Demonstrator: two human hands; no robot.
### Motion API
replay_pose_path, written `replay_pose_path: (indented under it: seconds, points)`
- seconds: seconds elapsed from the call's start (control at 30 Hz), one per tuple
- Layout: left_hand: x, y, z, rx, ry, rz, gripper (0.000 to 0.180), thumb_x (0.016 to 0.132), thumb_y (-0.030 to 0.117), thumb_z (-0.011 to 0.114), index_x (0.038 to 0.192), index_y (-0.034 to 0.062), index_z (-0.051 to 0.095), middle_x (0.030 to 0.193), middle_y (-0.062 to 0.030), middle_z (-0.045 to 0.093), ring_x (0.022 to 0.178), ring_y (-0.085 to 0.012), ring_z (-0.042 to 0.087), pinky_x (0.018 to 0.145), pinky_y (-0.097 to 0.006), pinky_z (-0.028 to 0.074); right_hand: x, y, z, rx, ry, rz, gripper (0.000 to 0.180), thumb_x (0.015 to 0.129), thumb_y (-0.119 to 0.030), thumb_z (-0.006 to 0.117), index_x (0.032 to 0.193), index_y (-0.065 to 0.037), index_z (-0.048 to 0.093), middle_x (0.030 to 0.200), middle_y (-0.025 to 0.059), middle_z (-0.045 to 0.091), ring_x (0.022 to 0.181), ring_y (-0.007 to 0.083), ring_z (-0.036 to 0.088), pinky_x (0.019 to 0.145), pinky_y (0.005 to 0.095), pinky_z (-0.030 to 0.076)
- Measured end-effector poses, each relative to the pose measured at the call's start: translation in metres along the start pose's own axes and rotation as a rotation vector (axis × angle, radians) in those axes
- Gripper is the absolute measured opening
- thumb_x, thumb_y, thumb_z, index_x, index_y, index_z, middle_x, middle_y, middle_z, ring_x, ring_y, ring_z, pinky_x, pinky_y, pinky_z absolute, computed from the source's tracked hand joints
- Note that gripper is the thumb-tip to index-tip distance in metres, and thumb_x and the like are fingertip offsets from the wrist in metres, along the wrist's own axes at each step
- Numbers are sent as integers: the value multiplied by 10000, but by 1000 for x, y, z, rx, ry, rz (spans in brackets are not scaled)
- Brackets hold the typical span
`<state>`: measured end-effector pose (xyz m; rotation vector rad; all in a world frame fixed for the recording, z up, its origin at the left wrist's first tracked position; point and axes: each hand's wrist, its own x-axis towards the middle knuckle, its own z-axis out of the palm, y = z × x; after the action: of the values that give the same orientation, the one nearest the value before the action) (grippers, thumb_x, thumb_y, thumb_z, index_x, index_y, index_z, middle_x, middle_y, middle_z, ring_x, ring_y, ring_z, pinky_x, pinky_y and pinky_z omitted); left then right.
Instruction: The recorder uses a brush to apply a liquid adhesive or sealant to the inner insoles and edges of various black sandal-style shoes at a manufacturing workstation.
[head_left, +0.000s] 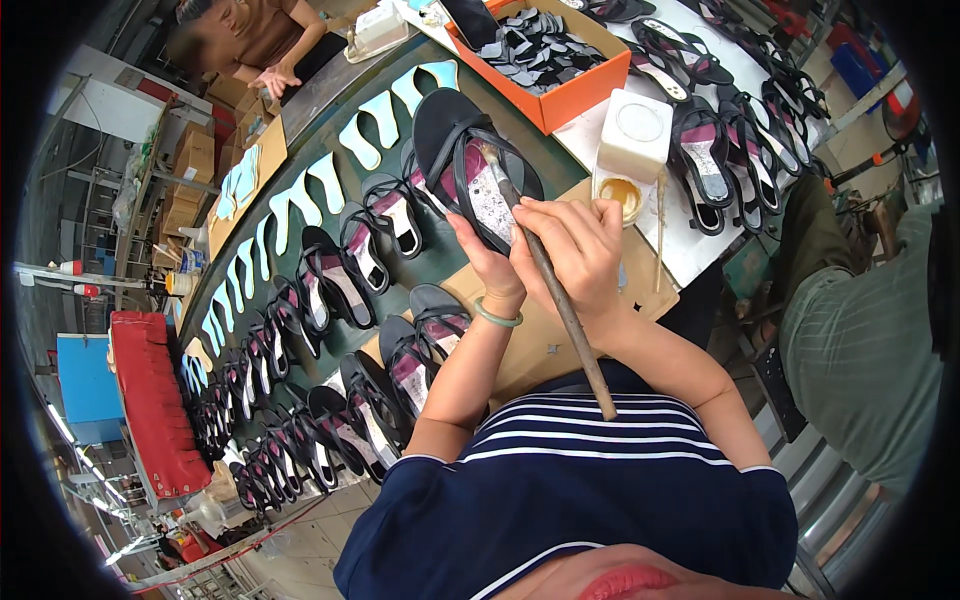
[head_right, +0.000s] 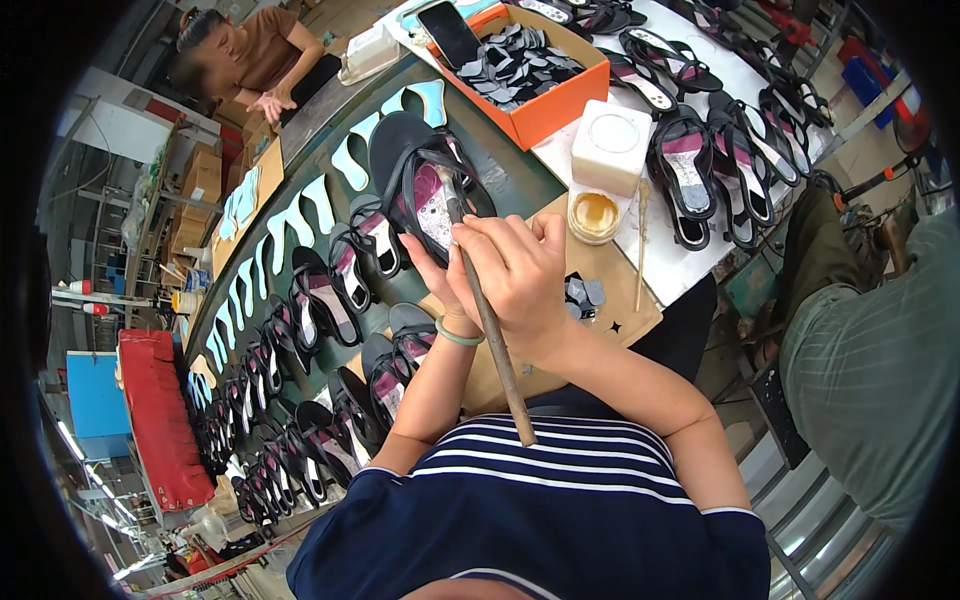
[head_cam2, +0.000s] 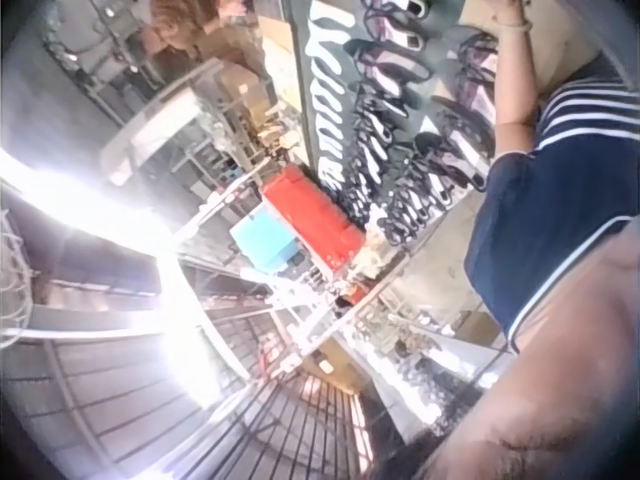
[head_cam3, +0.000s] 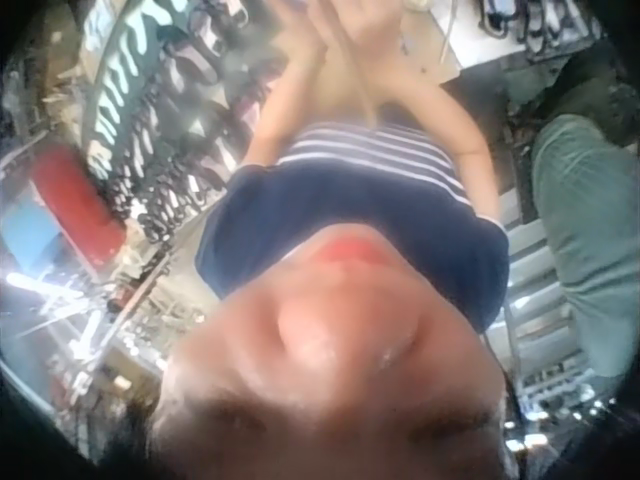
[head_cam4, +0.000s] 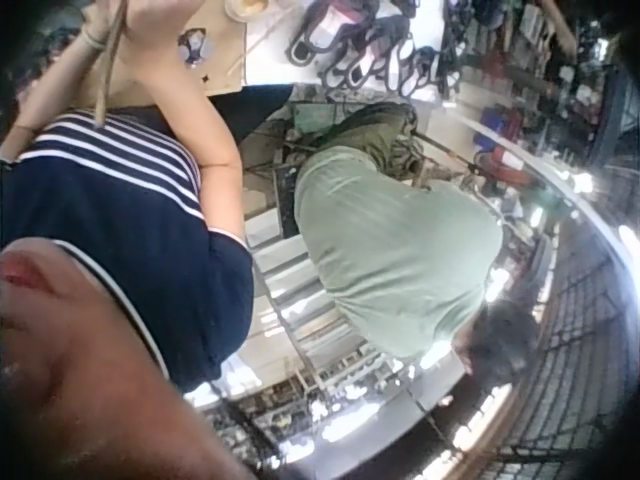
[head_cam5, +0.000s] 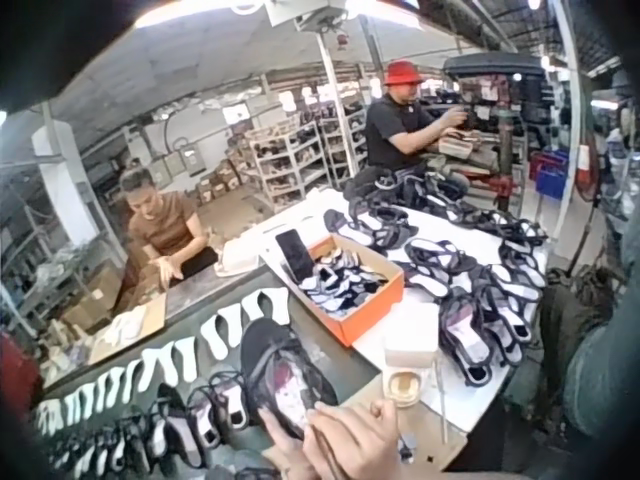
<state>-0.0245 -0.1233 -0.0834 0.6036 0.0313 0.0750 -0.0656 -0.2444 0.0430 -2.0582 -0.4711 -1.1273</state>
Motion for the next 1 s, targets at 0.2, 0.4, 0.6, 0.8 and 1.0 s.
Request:
replay_pose_path:
  seconds: [0.2, 0.4, 0.6, 0.8, 1.0]
  points:
    - [-8, 7, 15, 32, -20, -45, 595, 1006, 570, 295, 1167, 61, 558, 1082, -49, 609, 982, -166, 584, 910, -311, 463, 5, -7, -9, 50, -49, 43, 166, 724, -55, 709, 882, -29, 667, 851, 70, 691, 697, 185, 615, 710, 340, 329]
    - [-7, 10, 25, 12, -57, 16, 623, 1005, 578, 283, 1176, 48, 560, 1055, -54, 615, 947, -169, 589, 871, -310, 475, 14, -9, -26, 163, -168, 101, 140, 741, -41, 699, 876, -19, 673, 826, 86, 684, 697, 198, 616, 704, 336, 354]
    - [-2, 27, 72, 18, -36, 54, 658, 1003, 584, 280, 1222, 28, 555, 1082, -83, 642, 921, -204, 631, 811, -320, 518, 19, 14, -27, 263, -78, 86, 133, 775, -27, 683, 906, -3, 678, 857, 112, 690, 742, 234, 636, 703, 323, 405]
    - [-3, 31, 88, 5, -25, -2, 700, 997, 606, 244, 1174, 16, 577, 1054, -102, 668, 910, -209, 662, 832, -326, 534, 8, 38, -1, 172, -91, 9, 202, 780, -48, 706, 980, -19, 703, 954, 95, 711, 810, 219, 631, 720, 322, 404]
    - [-2, 30, 85, -39, -27, -17, 699, 1001, 599, 235, 1180, 16, 577, 1077, -106, 665, 933, -213, 662, 843, -332, 533, 5, 46, 11, 128, -71, -8, 201, 786, -57, 706, 986, -32, 709, 973, 77, 716, 830, 207, 631, 741, 314, 401]
